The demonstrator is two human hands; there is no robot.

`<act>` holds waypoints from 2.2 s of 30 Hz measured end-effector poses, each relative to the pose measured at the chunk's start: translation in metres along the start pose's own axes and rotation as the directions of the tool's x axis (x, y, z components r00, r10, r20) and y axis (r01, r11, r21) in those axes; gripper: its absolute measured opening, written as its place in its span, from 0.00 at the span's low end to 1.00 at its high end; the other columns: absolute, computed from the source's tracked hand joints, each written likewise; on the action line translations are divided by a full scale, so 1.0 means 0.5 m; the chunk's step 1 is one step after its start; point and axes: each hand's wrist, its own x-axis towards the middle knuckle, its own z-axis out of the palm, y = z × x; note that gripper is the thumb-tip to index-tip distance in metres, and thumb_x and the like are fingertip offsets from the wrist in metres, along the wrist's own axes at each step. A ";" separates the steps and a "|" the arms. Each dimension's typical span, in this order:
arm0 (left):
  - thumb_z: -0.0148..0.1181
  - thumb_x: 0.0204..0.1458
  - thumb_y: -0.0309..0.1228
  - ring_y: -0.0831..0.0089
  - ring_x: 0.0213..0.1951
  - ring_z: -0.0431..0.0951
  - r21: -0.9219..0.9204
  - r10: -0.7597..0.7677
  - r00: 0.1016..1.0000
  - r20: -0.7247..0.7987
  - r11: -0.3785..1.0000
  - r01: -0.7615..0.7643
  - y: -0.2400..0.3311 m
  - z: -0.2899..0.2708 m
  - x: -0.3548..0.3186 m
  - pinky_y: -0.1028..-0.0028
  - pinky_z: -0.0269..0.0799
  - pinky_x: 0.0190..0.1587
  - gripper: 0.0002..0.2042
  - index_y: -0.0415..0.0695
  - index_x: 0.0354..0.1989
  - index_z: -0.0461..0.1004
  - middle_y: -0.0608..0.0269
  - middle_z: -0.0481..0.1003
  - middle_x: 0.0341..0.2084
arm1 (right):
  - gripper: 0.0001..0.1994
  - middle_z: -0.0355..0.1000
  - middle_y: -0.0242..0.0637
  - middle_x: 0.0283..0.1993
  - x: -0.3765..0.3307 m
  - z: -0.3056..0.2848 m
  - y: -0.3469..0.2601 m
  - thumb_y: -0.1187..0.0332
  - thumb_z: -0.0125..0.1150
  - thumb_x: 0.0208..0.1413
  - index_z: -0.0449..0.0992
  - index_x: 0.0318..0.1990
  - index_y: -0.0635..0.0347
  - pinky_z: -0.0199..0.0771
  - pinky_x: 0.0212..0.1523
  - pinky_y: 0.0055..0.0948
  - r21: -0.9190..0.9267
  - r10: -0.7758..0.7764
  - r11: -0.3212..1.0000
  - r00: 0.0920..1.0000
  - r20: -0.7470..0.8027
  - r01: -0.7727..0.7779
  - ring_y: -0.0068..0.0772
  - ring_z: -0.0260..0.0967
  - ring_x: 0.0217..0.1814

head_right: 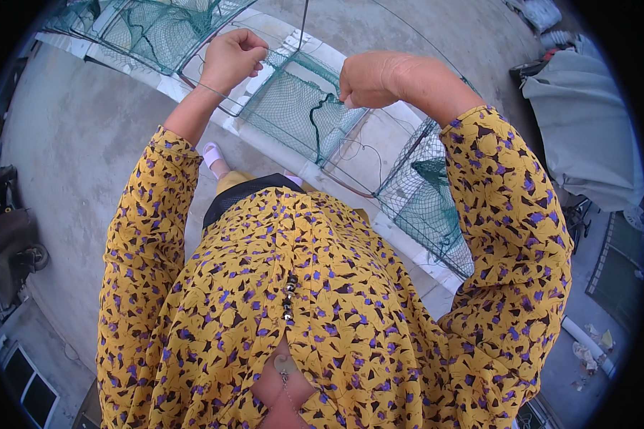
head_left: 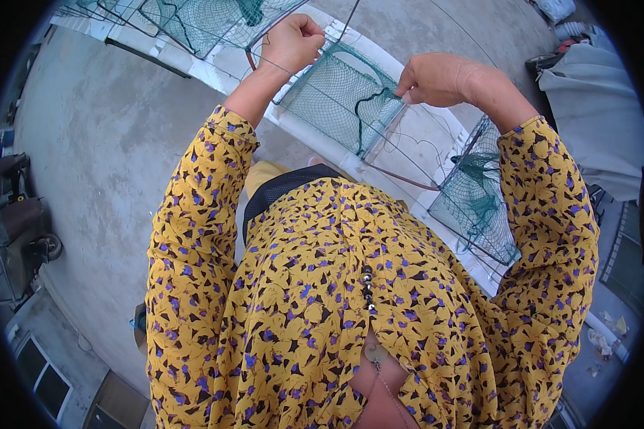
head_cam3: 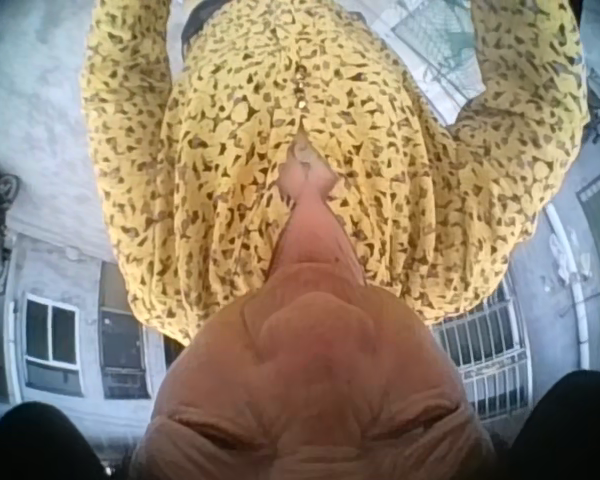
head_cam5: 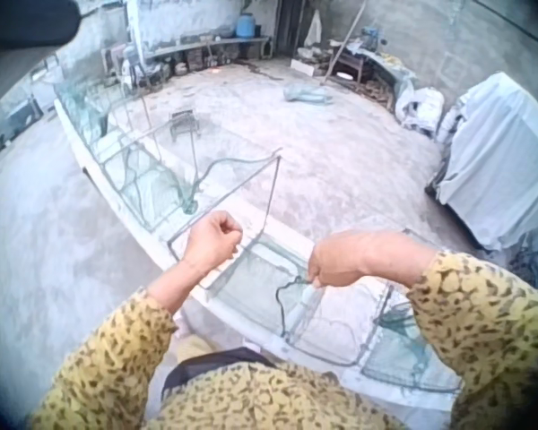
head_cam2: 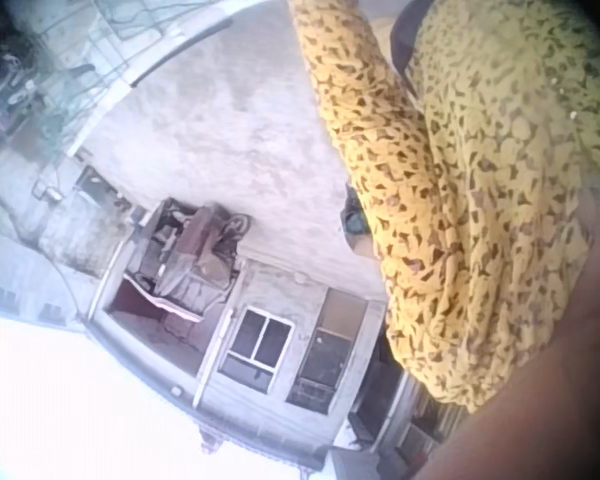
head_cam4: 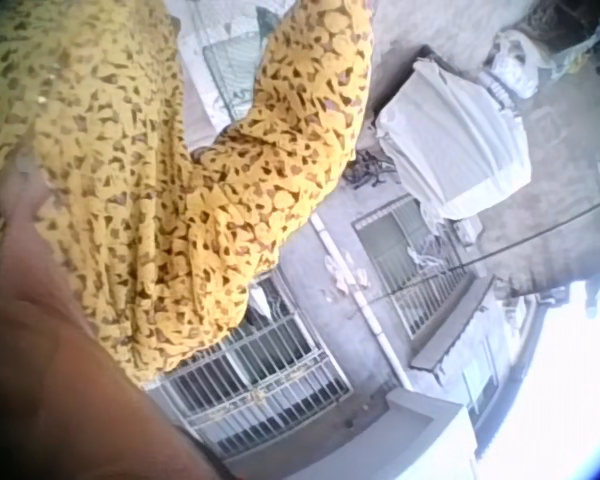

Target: The person assembles green mesh fishing traps by threading and tying wire through the metal frames and netting, moving from one trap to another along a series of traps laid out on a table.

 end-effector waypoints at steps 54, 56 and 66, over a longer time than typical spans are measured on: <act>0.52 0.49 0.21 0.79 0.22 0.74 -0.430 -0.043 0.964 0.264 0.889 0.158 0.060 0.123 -0.110 0.83 0.70 0.21 0.04 0.36 0.31 0.65 0.62 0.72 0.23 | 0.11 0.74 0.36 0.26 -0.082 0.022 0.002 0.65 0.60 0.46 0.72 0.33 0.64 0.67 0.26 0.27 0.281 -0.166 0.954 0.965 0.202 0.105 0.26 0.70 0.27; 0.52 0.49 0.21 0.79 0.22 0.74 -0.431 -0.045 0.959 0.279 0.887 0.167 0.059 0.125 -0.110 0.83 0.69 0.21 0.03 0.36 0.31 0.65 0.62 0.72 0.23 | 0.11 0.74 0.34 0.25 -0.094 0.019 0.001 0.66 0.60 0.46 0.72 0.34 0.63 0.66 0.23 0.24 0.480 -0.222 0.867 0.966 0.132 0.134 0.23 0.69 0.24; 0.52 0.50 0.22 0.76 0.26 0.76 -0.458 -0.150 0.933 0.327 0.838 0.296 0.057 0.118 -0.110 0.82 0.72 0.25 0.04 0.38 0.33 0.67 0.61 0.73 0.28 | 0.10 0.72 0.39 0.31 -0.184 -0.162 0.082 0.70 0.52 0.55 0.68 0.41 0.70 0.68 0.17 0.09 0.702 0.063 0.049 0.699 -0.712 0.711 0.19 0.70 0.23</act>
